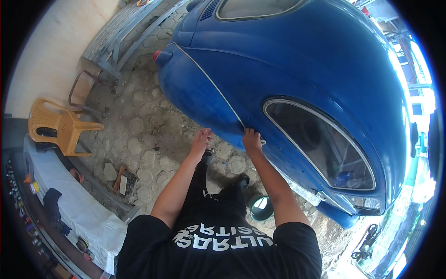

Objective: The person is wet sanding the blue exterior of a vintage car using sandpaper and a bucket of water.

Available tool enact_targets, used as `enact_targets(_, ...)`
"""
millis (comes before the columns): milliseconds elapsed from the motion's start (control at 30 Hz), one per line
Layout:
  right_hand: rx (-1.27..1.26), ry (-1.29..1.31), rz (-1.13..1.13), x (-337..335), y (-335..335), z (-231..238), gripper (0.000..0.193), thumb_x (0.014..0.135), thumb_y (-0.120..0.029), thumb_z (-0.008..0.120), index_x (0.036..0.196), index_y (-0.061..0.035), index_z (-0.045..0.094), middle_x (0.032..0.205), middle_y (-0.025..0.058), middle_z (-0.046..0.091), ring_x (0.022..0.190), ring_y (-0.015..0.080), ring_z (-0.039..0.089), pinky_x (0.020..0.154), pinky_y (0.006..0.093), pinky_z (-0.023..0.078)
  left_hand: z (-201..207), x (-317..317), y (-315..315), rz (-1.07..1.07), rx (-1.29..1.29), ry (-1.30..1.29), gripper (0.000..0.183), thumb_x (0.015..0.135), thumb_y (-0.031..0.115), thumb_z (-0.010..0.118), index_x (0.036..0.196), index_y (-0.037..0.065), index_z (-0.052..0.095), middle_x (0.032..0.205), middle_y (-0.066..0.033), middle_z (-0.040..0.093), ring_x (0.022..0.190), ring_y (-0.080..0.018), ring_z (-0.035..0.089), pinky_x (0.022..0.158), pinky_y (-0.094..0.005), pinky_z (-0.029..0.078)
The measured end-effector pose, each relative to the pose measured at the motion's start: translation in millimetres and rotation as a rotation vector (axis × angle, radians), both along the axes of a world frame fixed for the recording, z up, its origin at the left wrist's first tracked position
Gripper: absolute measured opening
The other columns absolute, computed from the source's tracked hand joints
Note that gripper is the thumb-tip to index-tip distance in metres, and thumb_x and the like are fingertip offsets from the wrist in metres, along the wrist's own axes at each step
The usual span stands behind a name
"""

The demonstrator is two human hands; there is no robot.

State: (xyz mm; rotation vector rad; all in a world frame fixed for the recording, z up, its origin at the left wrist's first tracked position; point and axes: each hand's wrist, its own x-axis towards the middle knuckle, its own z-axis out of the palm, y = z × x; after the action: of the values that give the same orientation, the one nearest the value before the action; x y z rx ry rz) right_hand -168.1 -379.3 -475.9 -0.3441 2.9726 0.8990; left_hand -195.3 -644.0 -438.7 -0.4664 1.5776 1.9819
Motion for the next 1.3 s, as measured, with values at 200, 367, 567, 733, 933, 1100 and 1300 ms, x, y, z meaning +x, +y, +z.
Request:
enact_targets(200, -0.502, 0.257, 0.203, -42.8, -35.6, 35.7, 0.015, 0.084, -0.015, 0.064, 0.093, -0.0052, 0.073, 0.102, 0.0038, 0.058, 0.094, 0.0201, 0.063, 0.07, 0.0357, 0.057, -7.3, 6.2, 9.6, -0.043, 0.015, 0.008, 0.03, 0.111, 0.036, 0.05, 0.129, 0.014, 0.061, 0.115, 0.001, 0.067, 0.098, -0.0111, 0.062, 0.081, -0.0313, 0.05)
enact_targets(367, -0.224, 0.254, 0.121, -57.4, -29.0, 30.6, 0.017, 0.08, -0.016, 0.066, 0.09, -0.0036, 0.072, 0.1, 0.0029, 0.058, 0.086, 0.0186, 0.063, 0.06, 0.0345, 0.055, -1.3, 2.7, 27.1, -0.105, -0.001, 0.026, 0.032, 0.111, 0.037, 0.051, 0.13, 0.014, 0.061, 0.116, 0.0008, 0.067, 0.097, -0.0112, 0.062, 0.081, -0.0313, 0.05)
enact_targets(567, -0.145, 0.104, 0.09, 20.6, 18.0, -2.8, 0.019, 0.076, -0.017, 0.068, 0.088, -0.0032, 0.071, 0.09, 0.0009, 0.056, 0.077, 0.0165, 0.061, 0.043, 0.0346, 0.049, -4.1, 0.6, 8.3, -0.099, -0.012, 0.024, 0.033, 0.11, 0.038, 0.053, 0.131, 0.014, 0.061, 0.116, -0.0001, 0.068, 0.098, -0.0112, 0.063, 0.082, -0.0317, 0.05)
enact_targets(733, -0.164, 0.089, -0.055, 104.8, 95.8, -5.5, 0.016, 0.079, -0.016, 0.068, 0.091, -0.0056, 0.07, 0.09, 0.0007, 0.057, 0.079, 0.018, 0.065, 0.047, 0.0388, 0.054, 1.7, 6.2, 39.3, -0.199, 0.005, 0.024, 0.032, 0.11, 0.037, 0.054, 0.132, 0.014, 0.06, 0.116, 0.0002, 0.068, 0.098, -0.011, 0.062, 0.081, -0.0315, 0.05)
enact_targets(933, -0.945, 0.316, -0.485, 125.3, 64.2, 41.5, 0.035, 0.092, -0.017, 0.069, 0.124, -0.0043, 0.064, 0.105, 0.0091, 0.062, 0.102, 0.0293, 0.066, 0.081, 0.0413, 0.057, -14.5, 25.4, 74.5, -0.337, -0.04, -0.018, 0.033, 0.11, 0.037, 0.053, 0.132, 0.013, 0.06, 0.118, -0.0009, 0.069, 0.096, -0.0109, 0.064, 0.077, -0.0295, 0.051)
enact_targets(1100, -1.5, 1.059, -1.188, 102.6, 6.9, -16.8, 0.039, 0.102, -0.024, 0.064, 0.133, -0.0012, 0.058, 0.124, 0.0184, 0.063, 0.108, 0.0331, 0.063, 0.091, 0.0434, 0.053, -5.6, 34.8, 106.4, -0.523, -0.043, -0.011, 0.033, 0.11, 0.037, 0.053, 0.132, 0.013, 0.06, 0.116, -0.0001, 0.069, 0.094, -0.0112, 0.066, 0.077, -0.029, 0.052)
enact_targets(1300, -3.037, 1.868, -1.585, 54.8, 17.1, -31.3, 0.044, 0.108, -0.047, 0.044, 0.123, -0.0121, 0.066, 0.119, 0.0076, 0.068, 0.106, 0.0259, 0.061, 0.086, 0.0452, 0.051, -1.8, 23.7, 90.0, -0.581, -0.117, 0.018, 0.036, 0.11, 0.043, 0.051, 0.129, 0.013, 0.061, 0.115, -0.0006, 0.069, 0.095, -0.011, 0.065, 0.074, -0.0286, 0.05)
